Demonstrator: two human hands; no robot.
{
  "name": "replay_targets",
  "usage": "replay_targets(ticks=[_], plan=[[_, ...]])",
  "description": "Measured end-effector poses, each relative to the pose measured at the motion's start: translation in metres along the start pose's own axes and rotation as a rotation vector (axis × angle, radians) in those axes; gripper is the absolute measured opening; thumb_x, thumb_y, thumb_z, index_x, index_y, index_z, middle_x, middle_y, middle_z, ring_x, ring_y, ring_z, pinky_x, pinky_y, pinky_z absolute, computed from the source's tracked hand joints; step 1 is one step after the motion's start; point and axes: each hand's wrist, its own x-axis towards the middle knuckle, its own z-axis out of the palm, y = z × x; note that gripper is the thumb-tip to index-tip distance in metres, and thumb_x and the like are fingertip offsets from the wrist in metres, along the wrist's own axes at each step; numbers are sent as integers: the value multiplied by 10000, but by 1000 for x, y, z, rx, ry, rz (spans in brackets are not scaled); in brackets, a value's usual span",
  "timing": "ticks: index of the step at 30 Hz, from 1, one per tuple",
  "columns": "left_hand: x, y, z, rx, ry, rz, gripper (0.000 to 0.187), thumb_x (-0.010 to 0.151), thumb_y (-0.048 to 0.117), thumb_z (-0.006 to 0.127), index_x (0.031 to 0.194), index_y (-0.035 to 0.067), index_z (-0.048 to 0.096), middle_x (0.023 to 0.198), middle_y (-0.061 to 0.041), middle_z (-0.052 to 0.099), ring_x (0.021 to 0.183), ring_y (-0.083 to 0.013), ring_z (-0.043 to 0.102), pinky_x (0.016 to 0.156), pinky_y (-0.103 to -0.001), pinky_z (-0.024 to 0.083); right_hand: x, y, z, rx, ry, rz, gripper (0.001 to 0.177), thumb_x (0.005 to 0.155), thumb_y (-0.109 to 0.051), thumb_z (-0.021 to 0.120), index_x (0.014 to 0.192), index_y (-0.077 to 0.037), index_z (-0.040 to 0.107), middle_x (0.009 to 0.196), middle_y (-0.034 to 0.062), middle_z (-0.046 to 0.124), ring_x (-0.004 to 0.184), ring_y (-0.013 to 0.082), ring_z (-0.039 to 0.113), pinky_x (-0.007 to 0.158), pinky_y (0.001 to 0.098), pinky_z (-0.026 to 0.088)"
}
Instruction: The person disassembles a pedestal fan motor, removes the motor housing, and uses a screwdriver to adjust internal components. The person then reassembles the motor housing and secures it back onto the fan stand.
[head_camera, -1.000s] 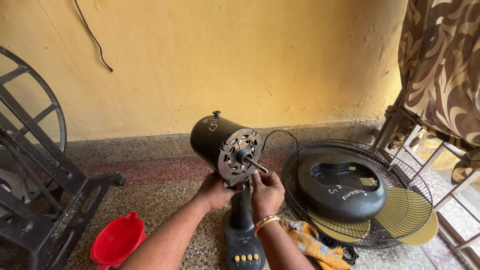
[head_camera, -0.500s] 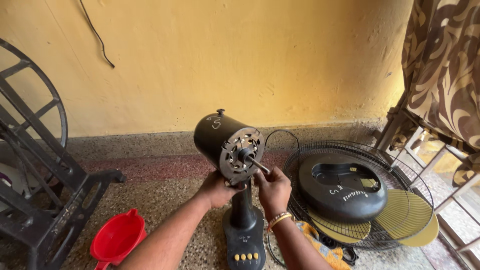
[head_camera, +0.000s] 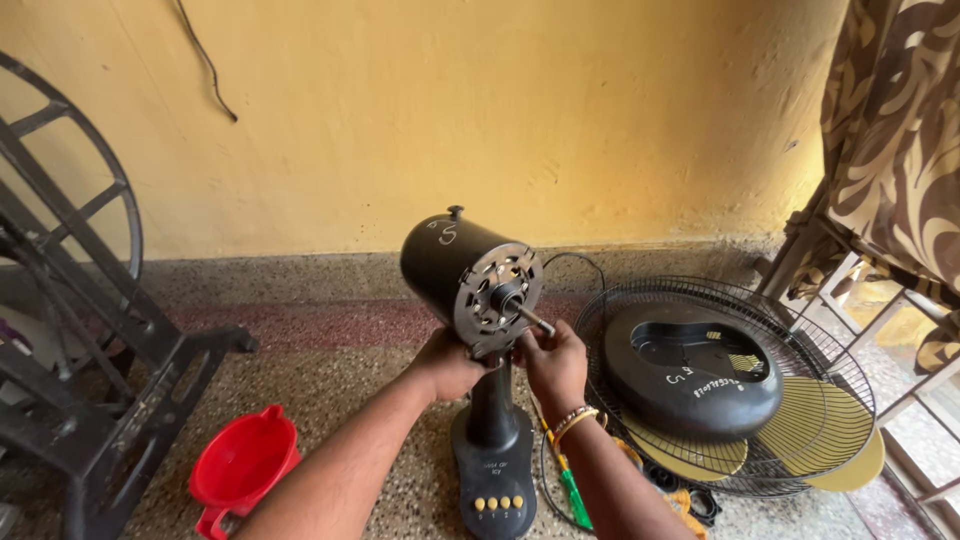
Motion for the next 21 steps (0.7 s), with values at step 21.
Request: replay_targets(ticks=[21], plan=[[-3, 0, -4, -13, 50, 83, 391, 736, 240, 779, 1122, 189, 748, 1147, -74, 754, 1116, -244, 694, 995, -397, 532, 4, 2, -15, 65, -12, 105, 127, 862, -63, 773, 940, 25, 726, 803, 88, 778, 672, 133, 710, 610, 254, 573]])
